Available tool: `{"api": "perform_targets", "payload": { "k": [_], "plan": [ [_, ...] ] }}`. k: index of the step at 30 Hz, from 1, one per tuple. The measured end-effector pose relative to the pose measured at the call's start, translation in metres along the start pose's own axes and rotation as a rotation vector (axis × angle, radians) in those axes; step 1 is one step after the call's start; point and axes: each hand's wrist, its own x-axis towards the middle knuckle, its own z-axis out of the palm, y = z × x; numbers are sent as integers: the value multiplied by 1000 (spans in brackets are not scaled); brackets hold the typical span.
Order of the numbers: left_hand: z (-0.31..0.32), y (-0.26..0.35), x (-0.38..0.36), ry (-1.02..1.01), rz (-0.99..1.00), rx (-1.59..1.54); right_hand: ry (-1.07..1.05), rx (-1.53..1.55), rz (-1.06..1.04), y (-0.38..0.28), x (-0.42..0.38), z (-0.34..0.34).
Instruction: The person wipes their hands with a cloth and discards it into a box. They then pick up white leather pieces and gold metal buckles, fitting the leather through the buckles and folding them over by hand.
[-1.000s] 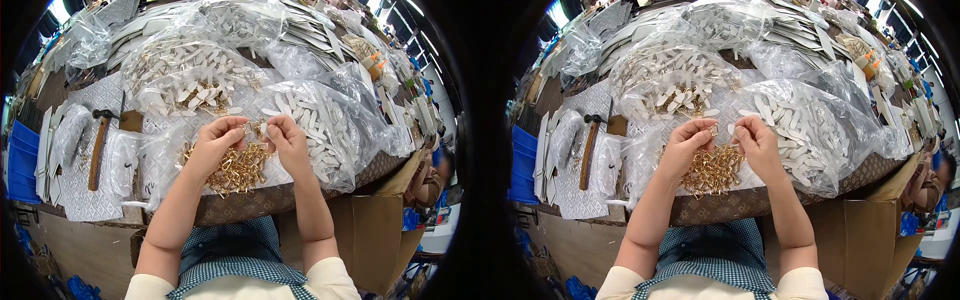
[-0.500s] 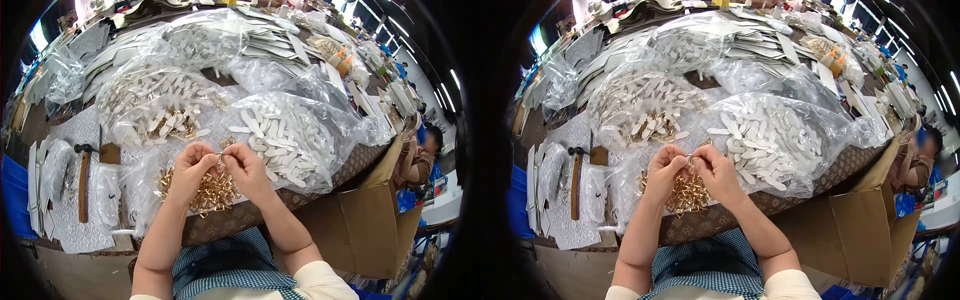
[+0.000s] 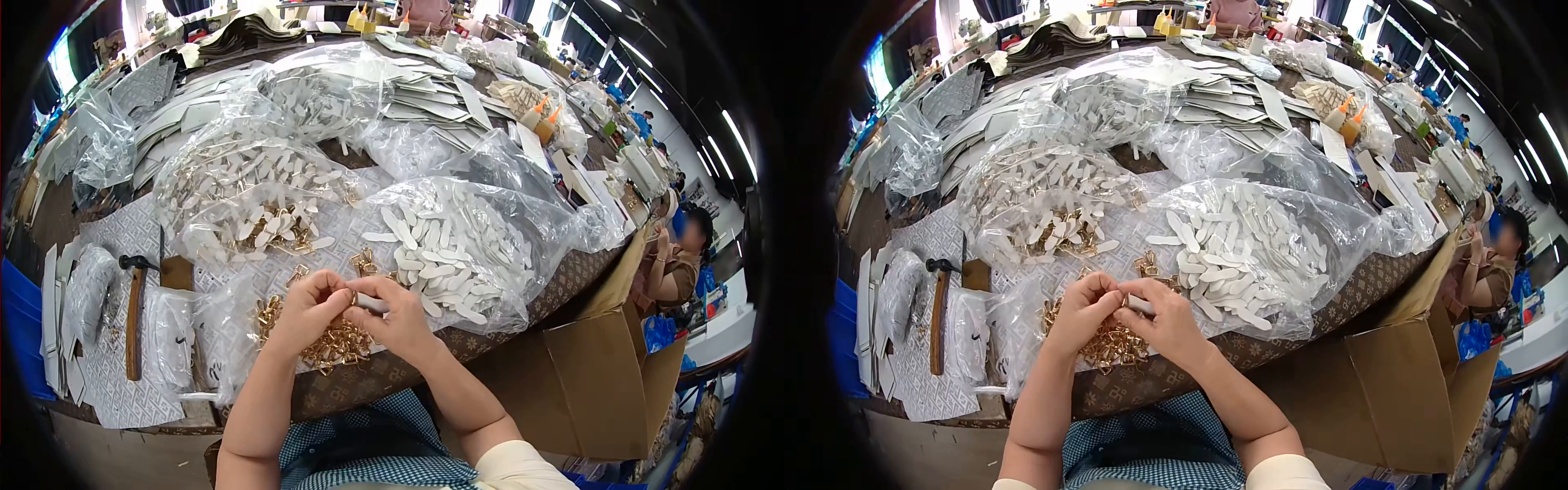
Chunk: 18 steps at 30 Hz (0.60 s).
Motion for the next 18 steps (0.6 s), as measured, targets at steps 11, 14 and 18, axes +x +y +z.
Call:
{"api": "perform_targets", "payload": {
  "k": [11,14,18],
  "plan": [
    [-2,0,1,-44,-41,28,29,-21,204,0,2,3],
    [-1,-1,0,-41,-26,15,9,-41,177,5,2,5],
    [-3,-1,2,7,-5,-21,-27,-40,210,-1,9,5]
  ]
}}
